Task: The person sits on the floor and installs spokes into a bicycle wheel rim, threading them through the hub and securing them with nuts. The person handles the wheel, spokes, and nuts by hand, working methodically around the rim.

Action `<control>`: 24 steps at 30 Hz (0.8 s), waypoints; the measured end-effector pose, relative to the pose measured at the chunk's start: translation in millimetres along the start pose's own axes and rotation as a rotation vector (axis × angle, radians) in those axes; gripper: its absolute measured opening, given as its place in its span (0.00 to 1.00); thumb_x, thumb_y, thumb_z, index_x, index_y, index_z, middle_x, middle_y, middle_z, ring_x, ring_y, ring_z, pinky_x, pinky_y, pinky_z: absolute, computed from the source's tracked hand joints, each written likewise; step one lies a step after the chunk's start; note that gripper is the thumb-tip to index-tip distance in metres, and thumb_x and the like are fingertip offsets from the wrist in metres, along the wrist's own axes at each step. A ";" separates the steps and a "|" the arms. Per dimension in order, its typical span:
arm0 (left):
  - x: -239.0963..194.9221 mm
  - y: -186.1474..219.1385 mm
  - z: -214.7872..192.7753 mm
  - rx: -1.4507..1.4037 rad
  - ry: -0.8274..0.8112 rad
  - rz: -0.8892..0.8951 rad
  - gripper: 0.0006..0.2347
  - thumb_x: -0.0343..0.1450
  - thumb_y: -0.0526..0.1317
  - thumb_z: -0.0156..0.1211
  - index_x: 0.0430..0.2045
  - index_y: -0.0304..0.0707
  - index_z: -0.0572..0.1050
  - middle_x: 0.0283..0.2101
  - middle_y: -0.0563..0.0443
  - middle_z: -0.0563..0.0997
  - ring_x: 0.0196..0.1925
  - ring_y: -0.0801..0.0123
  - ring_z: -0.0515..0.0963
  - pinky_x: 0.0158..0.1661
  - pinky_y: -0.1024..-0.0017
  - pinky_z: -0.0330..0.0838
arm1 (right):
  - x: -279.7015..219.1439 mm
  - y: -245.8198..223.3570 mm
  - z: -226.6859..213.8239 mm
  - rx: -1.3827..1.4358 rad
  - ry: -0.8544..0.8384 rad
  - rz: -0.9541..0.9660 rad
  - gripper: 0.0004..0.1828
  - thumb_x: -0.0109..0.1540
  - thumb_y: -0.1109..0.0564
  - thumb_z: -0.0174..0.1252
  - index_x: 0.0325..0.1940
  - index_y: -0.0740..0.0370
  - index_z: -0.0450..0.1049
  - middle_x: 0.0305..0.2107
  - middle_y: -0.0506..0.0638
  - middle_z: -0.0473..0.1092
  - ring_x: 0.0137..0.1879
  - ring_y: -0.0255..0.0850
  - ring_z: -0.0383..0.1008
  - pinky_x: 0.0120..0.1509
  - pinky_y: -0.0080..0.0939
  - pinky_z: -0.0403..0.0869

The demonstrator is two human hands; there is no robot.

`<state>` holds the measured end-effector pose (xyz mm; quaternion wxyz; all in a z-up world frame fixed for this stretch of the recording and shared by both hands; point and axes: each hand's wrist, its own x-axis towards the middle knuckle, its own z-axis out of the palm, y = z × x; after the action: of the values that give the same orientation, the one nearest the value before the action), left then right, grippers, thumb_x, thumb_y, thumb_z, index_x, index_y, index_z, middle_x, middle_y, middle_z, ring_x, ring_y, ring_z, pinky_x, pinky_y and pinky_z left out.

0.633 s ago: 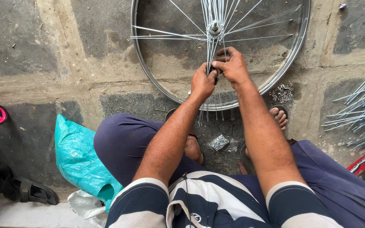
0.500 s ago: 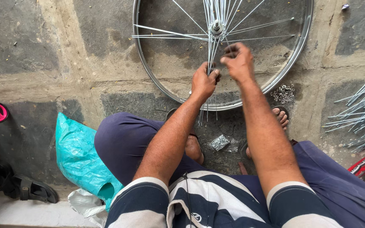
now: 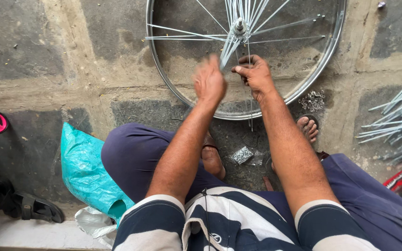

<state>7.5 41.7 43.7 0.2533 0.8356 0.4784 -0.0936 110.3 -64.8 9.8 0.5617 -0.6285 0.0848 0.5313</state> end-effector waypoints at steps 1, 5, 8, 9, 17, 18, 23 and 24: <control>-0.1 -3.4 -3.4 0.149 0.342 0.194 0.06 0.72 0.34 0.50 0.41 0.43 0.72 0.36 0.47 0.76 0.38 0.63 0.77 0.37 0.64 0.72 | -0.8 4.8 -3.2 0.038 -0.014 0.017 0.15 0.60 0.65 0.64 0.50 0.62 0.70 0.31 0.49 0.80 0.27 0.29 0.71 0.25 0.27 0.66; -23.6 9.6 7.5 -0.045 -0.035 0.293 0.10 0.81 0.45 0.52 0.43 0.37 0.73 0.40 0.43 0.76 0.41 0.60 0.77 0.40 0.59 0.74 | 1.2 21.6 -12.9 0.124 -0.063 -0.008 0.09 0.65 0.62 0.62 0.49 0.60 0.72 0.28 0.43 0.75 0.26 0.28 0.69 0.28 0.27 0.68; -32.6 12.4 29.1 -0.386 0.097 0.118 0.21 0.73 0.46 0.61 0.54 0.26 0.70 0.44 0.33 0.77 0.42 0.48 0.78 0.42 0.53 0.72 | 0.3 38.6 -18.7 0.216 -0.100 -0.057 0.07 0.71 0.54 0.59 0.48 0.59 0.71 0.30 0.44 0.74 0.28 0.28 0.68 0.30 0.28 0.67; -25.5 6.9 34.8 -0.442 0.054 0.104 0.19 0.74 0.46 0.60 0.52 0.27 0.72 0.45 0.34 0.79 0.44 0.50 0.79 0.44 0.55 0.73 | 0.5 40.6 -21.1 0.212 -0.108 -0.049 0.08 0.71 0.52 0.58 0.48 0.58 0.71 0.32 0.44 0.75 0.29 0.28 0.69 0.31 0.29 0.69; 1.4 -23.7 73.6 -1.041 -0.356 -0.190 0.16 0.73 0.48 0.58 0.40 0.28 0.77 0.40 0.45 0.81 0.41 0.65 0.78 0.37 0.64 0.77 | -29.3 81.3 -39.1 0.205 -0.234 -0.048 0.21 0.70 0.41 0.57 0.56 0.59 0.75 0.35 0.49 0.76 0.33 0.35 0.72 0.37 0.38 0.72; 4.1 -24.3 71.8 -1.048 -0.372 -0.249 0.17 0.73 0.48 0.57 0.37 0.28 0.77 0.38 0.47 0.79 0.39 0.67 0.76 0.32 0.64 0.76 | -32.0 82.7 -39.9 0.120 -0.248 -0.042 0.23 0.70 0.39 0.55 0.56 0.60 0.76 0.37 0.49 0.77 0.34 0.35 0.74 0.39 0.38 0.72; -0.1 -44.5 107.1 -1.097 -0.614 -0.079 0.12 0.73 0.43 0.58 0.30 0.31 0.80 0.31 0.47 0.79 0.25 0.64 0.73 0.22 0.62 0.65 | -42.0 89.1 -60.5 -0.438 -0.391 0.027 0.31 0.68 0.30 0.49 0.57 0.55 0.76 0.43 0.47 0.79 0.40 0.34 0.79 0.45 0.39 0.76; 2.9 -40.5 128.4 -1.173 -0.562 -0.010 0.11 0.73 0.41 0.59 0.29 0.30 0.81 0.29 0.43 0.82 0.26 0.63 0.78 0.26 0.60 0.72 | -44.2 91.3 -71.2 -0.463 -0.387 -0.001 0.29 0.67 0.31 0.52 0.59 0.56 0.75 0.43 0.47 0.79 0.43 0.35 0.79 0.46 0.39 0.75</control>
<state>-14.2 -5.3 -80.6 0.7826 0.4998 0.3696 -0.0332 68.2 -175.5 -26.6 0.4097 -0.6269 -0.1473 0.6461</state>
